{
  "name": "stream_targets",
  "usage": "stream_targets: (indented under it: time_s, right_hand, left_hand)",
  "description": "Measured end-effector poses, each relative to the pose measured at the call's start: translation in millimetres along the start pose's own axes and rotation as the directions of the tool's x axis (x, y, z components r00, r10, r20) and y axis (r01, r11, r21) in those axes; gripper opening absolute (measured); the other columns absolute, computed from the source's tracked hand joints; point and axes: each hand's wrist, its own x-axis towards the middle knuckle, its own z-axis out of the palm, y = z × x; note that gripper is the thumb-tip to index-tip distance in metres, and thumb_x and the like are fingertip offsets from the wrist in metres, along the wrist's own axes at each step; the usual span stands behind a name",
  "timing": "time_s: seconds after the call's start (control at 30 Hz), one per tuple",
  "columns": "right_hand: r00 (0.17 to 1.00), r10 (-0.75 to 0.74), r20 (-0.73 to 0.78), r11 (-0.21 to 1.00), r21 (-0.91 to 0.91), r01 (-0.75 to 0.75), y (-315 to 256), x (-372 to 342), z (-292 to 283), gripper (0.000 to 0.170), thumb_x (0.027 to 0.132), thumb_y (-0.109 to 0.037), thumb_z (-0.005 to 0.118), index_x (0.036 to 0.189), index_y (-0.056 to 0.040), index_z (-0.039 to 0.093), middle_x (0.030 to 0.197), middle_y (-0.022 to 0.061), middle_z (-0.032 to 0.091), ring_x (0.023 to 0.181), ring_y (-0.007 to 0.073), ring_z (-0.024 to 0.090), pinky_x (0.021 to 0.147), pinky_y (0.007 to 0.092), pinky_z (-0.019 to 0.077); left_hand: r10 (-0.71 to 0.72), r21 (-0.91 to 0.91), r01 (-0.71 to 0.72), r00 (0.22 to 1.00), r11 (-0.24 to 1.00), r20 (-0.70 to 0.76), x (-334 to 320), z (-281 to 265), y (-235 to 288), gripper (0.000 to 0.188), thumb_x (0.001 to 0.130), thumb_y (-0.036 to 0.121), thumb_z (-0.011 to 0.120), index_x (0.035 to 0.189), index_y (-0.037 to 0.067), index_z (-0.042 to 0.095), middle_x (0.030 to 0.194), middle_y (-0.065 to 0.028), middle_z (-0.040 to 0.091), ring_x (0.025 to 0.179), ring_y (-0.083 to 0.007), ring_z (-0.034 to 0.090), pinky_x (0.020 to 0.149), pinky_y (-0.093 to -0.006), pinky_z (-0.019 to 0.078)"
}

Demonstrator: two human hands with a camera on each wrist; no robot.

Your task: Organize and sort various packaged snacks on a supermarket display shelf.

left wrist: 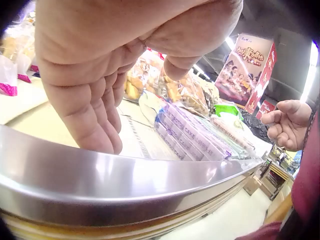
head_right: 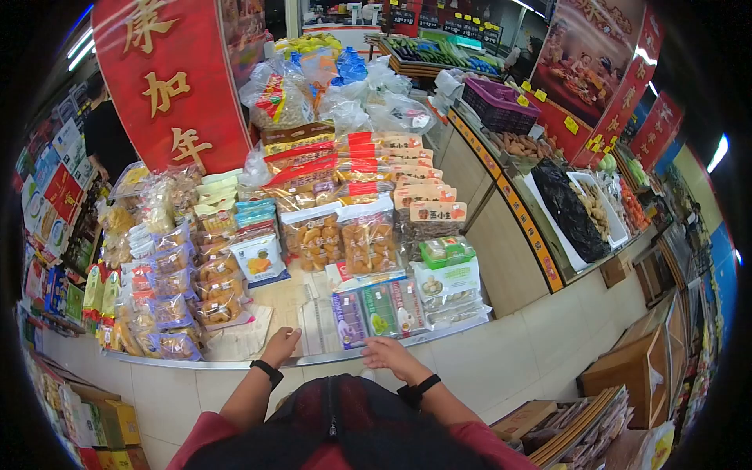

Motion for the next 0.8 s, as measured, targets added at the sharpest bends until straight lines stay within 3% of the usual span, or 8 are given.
stream_targets:
  time_s: [0.07,0.13,0.23,0.4,0.63,0.8]
  right_hand:
    - [1.000,0.027,0.008,0.999,-0.043,-0.027,-6,2,7,0.041,0.099,-0.023,0.052,0.133,-0.0009,0.046,0.116,0.0151,0.063,0.090,0.0183,0.066,0.080,0.0324,0.0567]
    - [1.000,0.014,0.020,0.997,-0.078,-0.012,4,10,63,0.040,0.099,-0.023,0.051,0.132,-0.0006,0.046,0.114,0.0147,0.063,0.090,0.0182,0.066,0.080,0.0323,0.0566]
    - [0.999,0.024,0.035,0.995,-0.100,-0.020,11,13,99,0.038,0.099,-0.023,0.052,0.130,-0.0003,0.048,0.112,0.0139,0.063,0.089,0.0182,0.066,0.079,0.0323,0.0564]
    - [0.998,0.042,0.041,0.987,-0.154,-0.035,16,25,137,0.041,0.099,-0.025,0.053,0.131,-0.0005,0.048,0.113,0.0147,0.062,0.089,0.0191,0.066,0.079,0.0323,0.0560]
    - [0.998,0.020,0.051,0.980,-0.200,-0.010,29,38,199,0.044,0.098,-0.029,0.055,0.131,-0.0015,0.048,0.111,0.0149,0.062,0.089,0.0204,0.066,0.080,0.0328,0.0555]
    - [0.999,0.025,-0.034,0.962,-0.272,-0.033,34,49,212,0.043,0.096,-0.026,0.056,0.131,-0.0023,0.049,0.108,0.0133,0.064,0.088,0.0182,0.065,0.079,0.0305,0.0541]
  left_hand:
    - [0.019,0.004,-0.019,0.998,1.000,-0.066,-11,-7,0,0.063,0.091,0.048,0.056,0.125,-0.005,0.054,0.109,-0.0271,0.065,0.102,-0.0361,0.064,0.090,-0.0400,0.0486]
    - [0.056,-0.029,-0.059,0.993,0.998,-0.100,-26,-50,-38,0.060,0.091,0.046,0.056,0.123,-0.005,0.054,0.108,-0.0264,0.066,0.101,-0.0359,0.064,0.089,-0.0397,0.0488]
    - [0.093,-0.063,-0.104,0.983,0.993,-0.155,-45,-78,-60,0.056,0.092,0.043,0.056,0.122,-0.004,0.056,0.106,-0.0251,0.066,0.099,-0.0353,0.065,0.087,-0.0391,0.0495]
    - [0.138,-0.116,-0.164,0.968,0.979,-0.208,-73,-105,-78,0.053,0.092,0.040,0.056,0.121,-0.004,0.056,0.106,-0.0240,0.066,0.098,-0.0347,0.065,0.085,-0.0390,0.0502]
    - [0.222,-0.215,-0.287,0.934,0.934,-0.281,-106,-155,-131,0.045,0.093,0.029,0.059,0.120,-0.006,0.056,0.103,-0.0205,0.067,0.094,-0.0259,0.065,0.084,-0.0338,0.0505]
    - [0.174,-0.252,-0.273,0.919,0.928,-0.354,-119,-176,-172,0.041,0.094,0.027,0.059,0.119,-0.006,0.056,0.099,-0.0148,0.066,0.088,-0.0202,0.063,0.081,-0.0310,0.0498]
